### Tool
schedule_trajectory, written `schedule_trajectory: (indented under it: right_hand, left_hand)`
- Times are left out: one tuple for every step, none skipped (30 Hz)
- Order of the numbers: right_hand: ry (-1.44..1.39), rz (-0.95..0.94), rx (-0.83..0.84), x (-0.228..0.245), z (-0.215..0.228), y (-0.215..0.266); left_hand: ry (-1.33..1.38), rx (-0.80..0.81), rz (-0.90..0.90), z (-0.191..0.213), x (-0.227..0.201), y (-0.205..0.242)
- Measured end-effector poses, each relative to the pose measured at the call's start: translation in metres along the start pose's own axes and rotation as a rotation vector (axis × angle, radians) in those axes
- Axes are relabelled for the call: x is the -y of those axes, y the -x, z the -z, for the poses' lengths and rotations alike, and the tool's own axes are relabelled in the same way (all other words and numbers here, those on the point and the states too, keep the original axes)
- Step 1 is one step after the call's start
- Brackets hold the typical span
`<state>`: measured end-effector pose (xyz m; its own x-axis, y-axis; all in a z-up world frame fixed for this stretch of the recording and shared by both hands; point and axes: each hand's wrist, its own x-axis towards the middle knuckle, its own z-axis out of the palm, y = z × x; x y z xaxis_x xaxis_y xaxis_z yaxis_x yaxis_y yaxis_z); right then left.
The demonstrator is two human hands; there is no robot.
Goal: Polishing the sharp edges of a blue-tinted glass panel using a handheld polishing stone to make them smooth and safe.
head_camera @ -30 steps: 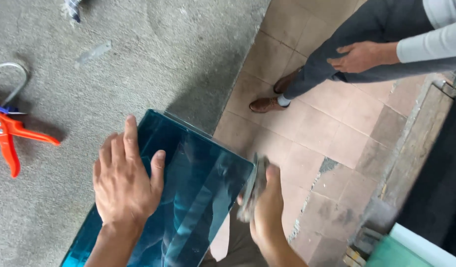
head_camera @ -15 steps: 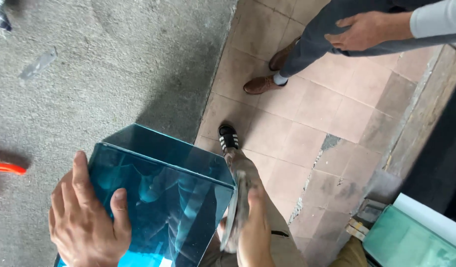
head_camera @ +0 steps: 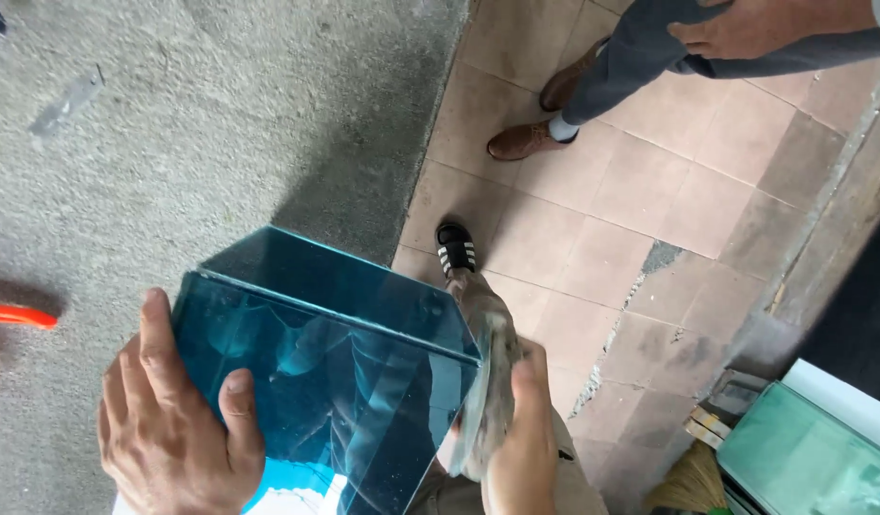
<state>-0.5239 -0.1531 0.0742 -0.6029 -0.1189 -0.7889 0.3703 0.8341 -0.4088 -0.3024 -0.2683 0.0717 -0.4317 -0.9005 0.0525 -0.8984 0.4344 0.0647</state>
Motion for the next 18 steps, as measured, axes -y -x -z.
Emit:
schedule_trajectory:
  right_hand:
    - [-0.059,0.082,-0.045,-0.013,0.002,-0.001]
    - [-0.051,0.071,-0.051,-0.009,0.0,-0.005]
    - [-0.186,-0.021,-0.073,-0.005,-0.005,-0.01]
    - [-0.32,-0.113,-0.095,0.002,-0.01,-0.016]
    - [-0.331,-0.097,-0.087,0.014,-0.017,-0.02]
    - [-0.408,-0.109,-0.093,0.027,-0.023,-0.023]
    - [-0.473,-0.136,-0.106,0.033,-0.025,-0.023]
    - [-0.537,-0.162,-0.12,0.038,-0.026,-0.022]
    - [-0.59,-0.209,-0.152,0.039,-0.021,-0.013]
    - [-0.643,-0.256,-0.186,0.04,-0.016,-0.005]
    - [-0.648,-0.249,-0.183,0.021,-0.011,0.002]
    - [-0.492,-0.137,-0.181,0.003,-0.005,0.01]
    - [-0.344,-0.02,-0.172,-0.012,-0.001,0.014]
    - [-0.196,0.097,-0.166,-0.038,-0.01,-0.004]
    - [-0.033,0.196,-0.175,-0.07,-0.009,-0.015]
    - [0.132,0.293,-0.181,-0.105,-0.004,-0.023]
    - [0.148,0.27,-0.186,-0.078,0.0,-0.013]
    - [0.064,0.226,-0.141,-0.05,0.003,-0.005]
  left_hand:
    - [0.005,0.011,-0.001,0.001,0.0,0.004]
    - [0.012,0.025,0.0,0.002,-0.001,0.005]
    - [0.025,0.021,-0.008,0.003,-0.001,0.005]
    - [0.039,0.017,-0.016,0.005,-0.001,0.002]
    - [0.034,-0.003,-0.016,0.002,0.0,0.002]
    - [0.005,0.019,0.023,-0.002,0.001,0.001]
    - [-0.017,0.059,0.064,-0.003,0.0,0.009]
    - [-0.017,0.059,0.067,-0.005,0.002,0.003]
    - [-0.008,0.042,0.018,0.0,0.001,0.003]
    - [0.002,0.024,-0.031,0.005,0.001,0.002]
    - [0.002,0.016,-0.032,0.004,-0.001,0.007]
    - [-0.004,0.023,-0.001,0.003,-0.002,0.01]
    - [-0.016,0.022,0.029,0.001,-0.002,0.01]
    - [-0.023,0.005,0.028,-0.001,0.0,0.004]
    - [-0.036,0.018,0.05,-0.002,-0.001,0.006]
    - [-0.05,0.032,0.072,-0.002,-0.002,0.01]
    - [-0.042,0.059,0.07,0.004,-0.005,0.013]
    - [-0.052,0.089,0.064,0.009,-0.007,0.014]
